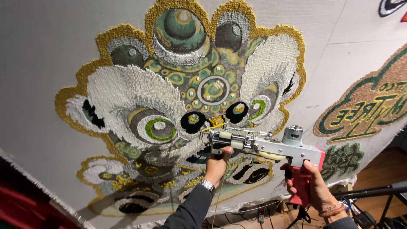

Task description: The person uses a handheld tufting gun to apply yellow yarn into a stretched canvas, filling in details of a large cartoon-style character design. The person guides the tool with both hands, occasionally adjusting the yarn feed, and continues working on the same section throughout the clip.

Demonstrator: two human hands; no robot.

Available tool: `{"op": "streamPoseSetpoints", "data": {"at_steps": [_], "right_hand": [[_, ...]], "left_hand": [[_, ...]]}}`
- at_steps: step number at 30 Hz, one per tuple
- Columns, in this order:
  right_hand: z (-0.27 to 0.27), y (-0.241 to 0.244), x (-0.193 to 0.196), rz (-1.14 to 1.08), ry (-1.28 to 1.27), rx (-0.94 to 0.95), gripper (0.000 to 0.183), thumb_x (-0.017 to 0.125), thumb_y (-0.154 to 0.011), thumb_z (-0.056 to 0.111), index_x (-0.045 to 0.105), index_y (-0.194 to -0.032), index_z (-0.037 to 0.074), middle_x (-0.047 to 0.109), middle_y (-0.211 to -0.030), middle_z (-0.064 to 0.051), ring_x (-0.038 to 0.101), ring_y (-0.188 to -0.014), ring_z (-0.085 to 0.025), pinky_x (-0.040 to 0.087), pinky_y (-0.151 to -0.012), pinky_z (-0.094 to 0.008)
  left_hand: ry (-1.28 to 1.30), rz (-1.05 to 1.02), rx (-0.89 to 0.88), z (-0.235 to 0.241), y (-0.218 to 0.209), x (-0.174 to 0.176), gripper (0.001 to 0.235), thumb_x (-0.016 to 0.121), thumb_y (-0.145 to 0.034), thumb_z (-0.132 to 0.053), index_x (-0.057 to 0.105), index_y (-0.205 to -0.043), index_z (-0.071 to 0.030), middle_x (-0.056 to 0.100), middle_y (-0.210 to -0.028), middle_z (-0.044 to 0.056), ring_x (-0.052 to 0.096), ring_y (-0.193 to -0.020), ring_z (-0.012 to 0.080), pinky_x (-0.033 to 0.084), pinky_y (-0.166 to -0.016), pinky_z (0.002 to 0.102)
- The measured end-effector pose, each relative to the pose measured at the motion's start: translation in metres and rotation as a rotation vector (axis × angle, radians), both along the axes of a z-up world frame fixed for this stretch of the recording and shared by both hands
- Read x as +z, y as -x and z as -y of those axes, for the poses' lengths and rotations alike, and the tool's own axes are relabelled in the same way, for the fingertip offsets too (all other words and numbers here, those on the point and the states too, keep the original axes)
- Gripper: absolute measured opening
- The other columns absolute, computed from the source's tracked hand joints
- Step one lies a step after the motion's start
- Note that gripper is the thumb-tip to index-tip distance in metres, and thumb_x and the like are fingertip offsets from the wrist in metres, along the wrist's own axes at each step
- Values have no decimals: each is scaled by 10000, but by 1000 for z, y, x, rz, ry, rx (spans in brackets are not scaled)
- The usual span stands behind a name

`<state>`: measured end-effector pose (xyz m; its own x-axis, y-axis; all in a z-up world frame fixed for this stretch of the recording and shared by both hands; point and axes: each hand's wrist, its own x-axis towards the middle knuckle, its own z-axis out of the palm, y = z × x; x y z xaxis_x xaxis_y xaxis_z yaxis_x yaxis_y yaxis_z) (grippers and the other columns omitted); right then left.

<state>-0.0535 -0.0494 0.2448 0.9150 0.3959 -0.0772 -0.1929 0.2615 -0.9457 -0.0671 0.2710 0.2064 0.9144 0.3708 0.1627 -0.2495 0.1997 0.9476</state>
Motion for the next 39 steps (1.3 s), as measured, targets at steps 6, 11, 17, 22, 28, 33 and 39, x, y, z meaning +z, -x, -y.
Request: {"op": "streamPoseSetpoints", "data": {"at_steps": [6, 11, 17, 22, 28, 33, 39], "right_hand": [[7, -16, 1, -55, 18, -58, 804, 481, -925, 724, 633, -1117, -43, 640, -754, -149, 575, -583, -206, 476, -497, -329], [14, -26, -3, -88, -97, 78, 809, 440, -885, 732, 591, -1175, -8, 681, -840, -105, 540, -572, -177, 446, -486, -329], [28, -30, -11, -122, -87, 254, 901, 425, -887, 783, 618, -1172, -50, 549, -659, -81, 514, -529, -184, 437, -507, -329], [19, -27, -13, -77, -58, 160, 932, 437, -891, 800, 625, -1154, -74, 541, -649, -82, 495, -521, -181, 426, -509, -320], [-10, -17, -21, -42, -58, -76, 739, 456, -862, 701, 576, -1198, 54, 732, -904, -75, 506, -573, -164, 387, -492, -324], [-26, -6, -30, -38, 14, -51, 843, 473, -917, 754, 701, -1156, -21, 654, -700, -107, 590, -547, -200, 500, -509, -344], [-53, 23, -37, -38, 42, -208, 801, 466, -918, 751, 688, -1153, 18, 653, -705, -92, 576, -549, -199, 495, -494, -367]], "left_hand": [[29, 90, -51, 7, -3, 11, 230, 740, -929, -194, 770, -1033, 9, 799, -1065, 82, 737, -997, 133, 561, -937, 282], [6, 41, -52, 10, 0, 16, 256, 746, -945, -233, 772, -1045, 2, 793, -1057, 88, 727, -980, 134, 563, -929, 290], [-92, 6, -22, 12, 2, 11, 228, 740, -941, -234, 790, -1034, -32, 797, -1023, 61, 716, -932, 124, 554, -863, 289], [-216, -54, 46, 7, -2, 8, 199, 780, -900, -211, 800, -950, -19, 801, -929, 89, 702, -830, 149, 543, -771, 316], [-309, -43, 12, -20, -2, 3, 178, 752, -891, -187, 800, -923, -19, 797, -898, 80, 714, -804, 142, 547, -737, 318], [-156, 101, -91, -38, -7, -5, 214, 767, -905, -179, 730, -883, 30, 738, -849, 5, 636, -766, 69, 524, -714, 251], [-94, 32, -170, -62, -7, -5, 213, 813, -873, -211, 691, -935, -47, 560, -694, -73, 442, -582, 36, 359, -523, 240]]}}
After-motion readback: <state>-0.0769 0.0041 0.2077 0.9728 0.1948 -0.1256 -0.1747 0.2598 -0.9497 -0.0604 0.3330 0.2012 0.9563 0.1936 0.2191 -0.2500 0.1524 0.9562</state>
